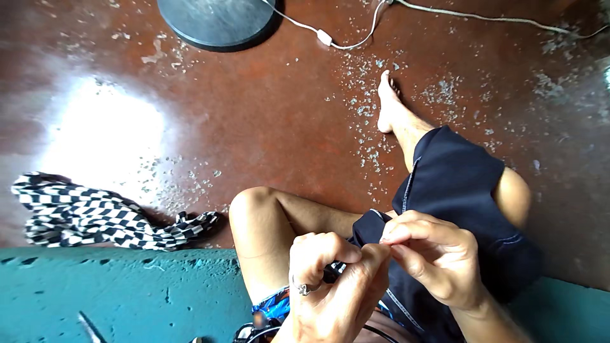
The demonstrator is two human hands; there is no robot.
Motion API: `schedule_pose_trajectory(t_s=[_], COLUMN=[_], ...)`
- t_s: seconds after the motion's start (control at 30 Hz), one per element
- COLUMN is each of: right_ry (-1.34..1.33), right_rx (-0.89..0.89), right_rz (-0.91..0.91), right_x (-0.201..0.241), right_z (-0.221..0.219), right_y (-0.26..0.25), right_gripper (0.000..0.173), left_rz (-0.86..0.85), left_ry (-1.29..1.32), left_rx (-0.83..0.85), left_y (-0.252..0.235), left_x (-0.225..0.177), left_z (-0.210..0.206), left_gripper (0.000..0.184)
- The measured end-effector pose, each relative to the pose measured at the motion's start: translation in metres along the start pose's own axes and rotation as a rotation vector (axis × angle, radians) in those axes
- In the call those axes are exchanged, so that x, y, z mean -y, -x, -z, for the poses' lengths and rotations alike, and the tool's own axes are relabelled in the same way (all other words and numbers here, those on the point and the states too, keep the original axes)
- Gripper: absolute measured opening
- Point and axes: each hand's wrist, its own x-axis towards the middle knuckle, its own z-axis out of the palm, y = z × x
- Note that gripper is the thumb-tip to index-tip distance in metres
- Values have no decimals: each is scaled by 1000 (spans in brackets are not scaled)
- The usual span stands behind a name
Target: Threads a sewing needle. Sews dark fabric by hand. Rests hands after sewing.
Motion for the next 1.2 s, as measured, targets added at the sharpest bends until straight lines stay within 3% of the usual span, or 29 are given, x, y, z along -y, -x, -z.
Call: schedule_pose_trajectory(t_s=[1.2], right_ry=[67], right_rx=[-12], right_rz=[24], right_x=[0], right_z=[-1], right_y=[-1], right_gripper=[11], left_rz=[-10], left_ry=[-28], left_rx=[-1], left_y=[0], left_x=[2], left_z=[0], left_gripper=[6])
